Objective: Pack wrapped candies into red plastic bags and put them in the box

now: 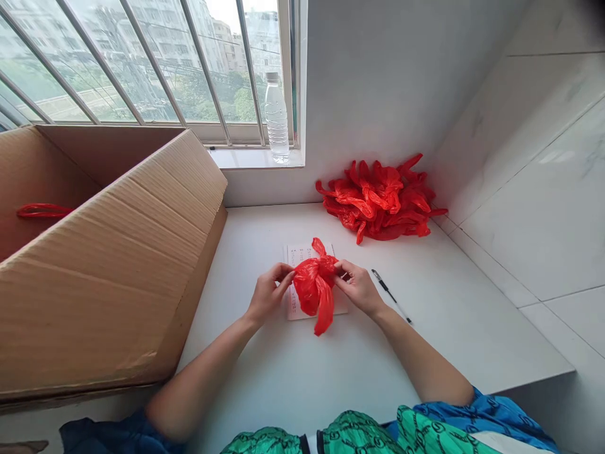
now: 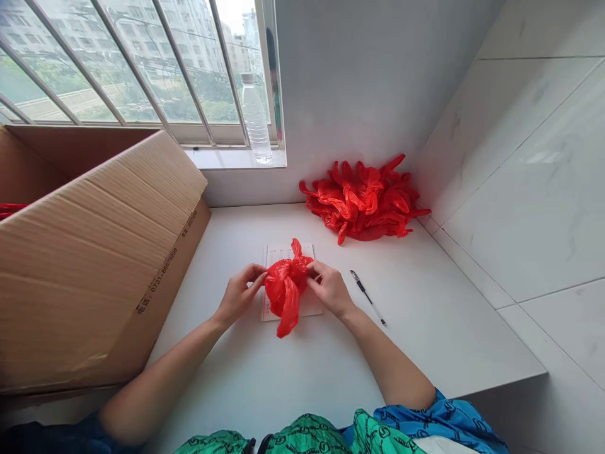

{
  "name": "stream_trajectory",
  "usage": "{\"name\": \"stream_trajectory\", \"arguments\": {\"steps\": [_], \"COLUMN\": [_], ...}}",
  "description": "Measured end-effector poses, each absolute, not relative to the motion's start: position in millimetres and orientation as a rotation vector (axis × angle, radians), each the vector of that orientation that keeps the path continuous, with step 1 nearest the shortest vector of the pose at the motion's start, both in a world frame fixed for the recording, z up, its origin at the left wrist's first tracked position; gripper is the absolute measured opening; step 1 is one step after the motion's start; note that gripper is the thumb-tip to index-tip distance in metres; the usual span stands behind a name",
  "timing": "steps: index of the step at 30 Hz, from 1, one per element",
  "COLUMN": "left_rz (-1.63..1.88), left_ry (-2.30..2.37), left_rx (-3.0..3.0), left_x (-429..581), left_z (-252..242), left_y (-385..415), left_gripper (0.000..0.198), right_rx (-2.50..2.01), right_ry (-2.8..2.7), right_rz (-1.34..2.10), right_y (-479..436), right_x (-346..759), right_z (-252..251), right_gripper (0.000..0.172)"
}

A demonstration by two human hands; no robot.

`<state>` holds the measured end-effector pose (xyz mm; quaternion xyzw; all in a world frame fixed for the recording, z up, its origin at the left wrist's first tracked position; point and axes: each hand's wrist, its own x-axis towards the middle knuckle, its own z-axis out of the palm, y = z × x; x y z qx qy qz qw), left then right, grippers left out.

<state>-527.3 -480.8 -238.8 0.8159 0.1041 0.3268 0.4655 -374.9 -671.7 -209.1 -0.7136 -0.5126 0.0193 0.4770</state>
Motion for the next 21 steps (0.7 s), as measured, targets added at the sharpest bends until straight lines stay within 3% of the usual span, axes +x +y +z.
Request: {"name": "stream_trajectory", "arguments": {"steps": [8, 12, 15, 18, 21], "left_rz": [0.757, 1.002, 0.983, 0.818, 0.733], "left_ry": [0.39, 0.377, 0.215, 0.12, 0.183], "left_rx": [2.053, 2.144, 2.389, 2.697, 2.88], "left_x": [-531, -530, -520, -507, -500], "left_z": [-242, -220, -214, -229, -248], "left_y": [-454, -476, -498, -514, -518], "left_gripper": [0.024, 0.027, 0.035, 0.054, 0.059], "right_rx": [-1.952, -1.946, -1.967, -2.164, -2.381], "right_ry": [-1.43, -1.236, -1.233, -1.382, -1.421], "right_rz": [0.145, -0.268, -0.511, -0.56, -0.54], "right_y": [-692, -682, -666, -653, -648], "right_x": [-358, -364, -375, -384, -386], "right_z": [-195, -197, -212, -236, -255], "right_gripper": [0.014, 0.03, 0.039, 0.059, 0.064]}}
